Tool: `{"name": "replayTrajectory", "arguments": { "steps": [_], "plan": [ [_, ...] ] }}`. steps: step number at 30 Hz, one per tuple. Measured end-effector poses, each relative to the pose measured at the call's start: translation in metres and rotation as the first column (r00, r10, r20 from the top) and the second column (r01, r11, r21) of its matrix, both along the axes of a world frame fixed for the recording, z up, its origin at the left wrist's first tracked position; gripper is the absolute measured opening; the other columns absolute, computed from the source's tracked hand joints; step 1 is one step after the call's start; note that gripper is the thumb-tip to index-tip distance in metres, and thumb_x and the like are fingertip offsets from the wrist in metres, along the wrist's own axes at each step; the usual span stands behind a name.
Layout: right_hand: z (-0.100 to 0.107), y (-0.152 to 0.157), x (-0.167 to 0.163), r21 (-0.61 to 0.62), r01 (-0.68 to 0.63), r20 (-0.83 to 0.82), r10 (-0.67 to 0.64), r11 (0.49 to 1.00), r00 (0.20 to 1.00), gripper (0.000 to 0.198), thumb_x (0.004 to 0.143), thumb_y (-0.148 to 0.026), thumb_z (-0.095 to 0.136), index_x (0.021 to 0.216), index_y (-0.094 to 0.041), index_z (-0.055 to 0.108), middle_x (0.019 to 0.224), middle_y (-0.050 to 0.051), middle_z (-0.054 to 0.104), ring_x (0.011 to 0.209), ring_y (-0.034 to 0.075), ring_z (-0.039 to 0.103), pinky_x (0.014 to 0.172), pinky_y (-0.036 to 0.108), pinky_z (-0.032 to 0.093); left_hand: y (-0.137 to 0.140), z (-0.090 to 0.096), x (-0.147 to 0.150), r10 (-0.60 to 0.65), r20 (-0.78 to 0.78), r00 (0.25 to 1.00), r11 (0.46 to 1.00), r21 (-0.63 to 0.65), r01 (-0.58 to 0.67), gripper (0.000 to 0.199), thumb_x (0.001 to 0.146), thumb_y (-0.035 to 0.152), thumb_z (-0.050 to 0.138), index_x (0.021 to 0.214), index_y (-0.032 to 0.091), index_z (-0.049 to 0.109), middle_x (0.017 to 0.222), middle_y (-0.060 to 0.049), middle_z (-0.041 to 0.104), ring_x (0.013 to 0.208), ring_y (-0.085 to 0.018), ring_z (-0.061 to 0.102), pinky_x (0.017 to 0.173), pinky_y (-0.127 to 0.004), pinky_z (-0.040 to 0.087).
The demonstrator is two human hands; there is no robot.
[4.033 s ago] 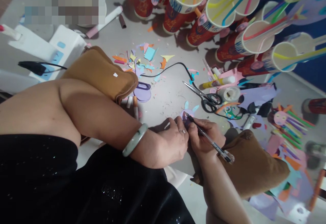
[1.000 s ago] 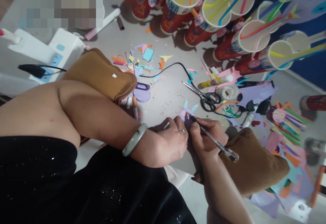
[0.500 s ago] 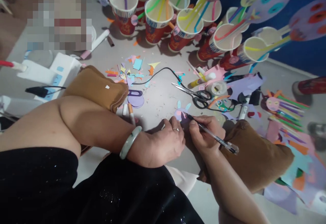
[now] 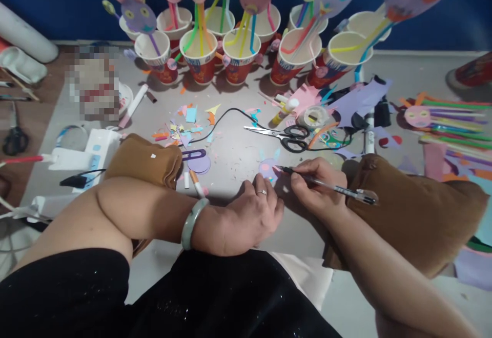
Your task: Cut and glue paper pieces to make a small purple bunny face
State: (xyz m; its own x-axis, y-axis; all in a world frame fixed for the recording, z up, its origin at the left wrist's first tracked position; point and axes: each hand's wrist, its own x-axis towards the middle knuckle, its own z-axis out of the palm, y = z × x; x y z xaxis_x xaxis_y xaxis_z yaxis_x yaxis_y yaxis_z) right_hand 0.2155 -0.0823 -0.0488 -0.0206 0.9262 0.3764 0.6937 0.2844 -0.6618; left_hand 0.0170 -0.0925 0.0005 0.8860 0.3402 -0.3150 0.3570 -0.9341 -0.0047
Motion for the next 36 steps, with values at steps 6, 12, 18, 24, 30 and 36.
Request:
{"name": "replayTrajectory", "arguments": {
  "steps": [6, 12, 18, 24, 30, 36],
  "plan": [
    [0.005, 0.003, -0.003, -0.079, -0.001, 0.013, 0.002, 0.997, 1.000, 0.009, 0.078, -0.031, 0.061, 0.072, -0.026, 0.057, 0.056, 0.000, 0.067, 0.046, 0.017, 0.062, 0.048, 0.029, 0.048, 0.002, 0.006, 0.001, 0.021, -0.040, 0.999, 0.998, -0.057, -0.023, 0.094, 0.083, 0.059, 0.074, 0.148, 0.000, 0.042, 0.149, -0.041, 0.043, 0.138, -0.051, 0.049, 0.095, -0.054, 0.053],
    [0.007, 0.003, -0.006, -0.104, -0.004, 0.010, 0.005, 0.995, 1.000, 0.009, 0.080, -0.029, 0.059, 0.072, -0.027, 0.056, 0.055, 0.000, 0.066, 0.045, 0.017, 0.060, 0.048, 0.030, 0.047, 0.005, 0.014, 0.004, -0.012, -0.125, 0.992, 0.994, -0.107, -0.001, 0.097, 0.085, 0.059, 0.071, 0.153, 0.000, 0.037, 0.151, -0.042, 0.040, 0.142, -0.051, 0.045, 0.102, -0.056, 0.050],
    [0.009, 0.004, -0.007, -0.057, -0.045, 0.000, 0.045, 0.997, 0.999, 0.008, 0.081, -0.027, 0.059, 0.073, -0.025, 0.056, 0.054, -0.001, 0.066, 0.042, 0.015, 0.058, 0.045, 0.027, 0.044, 0.004, 0.012, 0.004, -0.022, -0.131, 0.991, 0.995, -0.098, 0.009, 0.097, 0.086, 0.061, 0.068, 0.154, 0.000, 0.036, 0.154, -0.043, 0.034, 0.143, -0.052, 0.043, 0.101, -0.058, 0.051],
    [0.009, 0.003, -0.007, -0.123, -0.030, 0.013, 0.032, 0.992, 0.999, 0.009, 0.080, -0.030, 0.058, 0.072, -0.026, 0.056, 0.056, -0.001, 0.066, 0.045, 0.016, 0.060, 0.048, 0.028, 0.045, 0.003, 0.010, 0.003, -0.017, -0.108, 0.994, 0.997, -0.076, 0.009, 0.099, 0.084, 0.063, 0.070, 0.153, -0.001, 0.037, 0.152, -0.043, 0.037, 0.142, -0.051, 0.045, 0.101, -0.058, 0.051],
    [0.007, 0.003, -0.006, -0.154, -0.003, 0.012, 0.005, 0.988, 1.000, 0.010, 0.076, -0.031, 0.059, 0.069, -0.027, 0.055, 0.055, -0.001, 0.065, 0.046, 0.018, 0.060, 0.048, 0.030, 0.046, 0.003, 0.009, 0.001, -0.020, -0.083, 0.996, 0.997, -0.070, 0.014, 0.096, 0.084, 0.060, 0.071, 0.150, -0.002, 0.040, 0.150, -0.043, 0.040, 0.139, -0.050, 0.049, 0.100, -0.057, 0.052],
    [0.006, 0.003, -0.005, -0.151, 0.022, 0.019, -0.019, 0.988, 1.000, 0.010, 0.078, -0.033, 0.061, 0.070, -0.027, 0.056, 0.057, 0.000, 0.066, 0.048, 0.018, 0.061, 0.050, 0.031, 0.048, 0.001, 0.007, 0.001, -0.004, -0.064, 0.998, 0.999, -0.049, 0.000, 0.094, 0.084, 0.061, 0.071, 0.149, 0.000, 0.042, 0.150, -0.041, 0.042, 0.139, -0.048, 0.050, 0.099, -0.056, 0.052]
  ]
}}
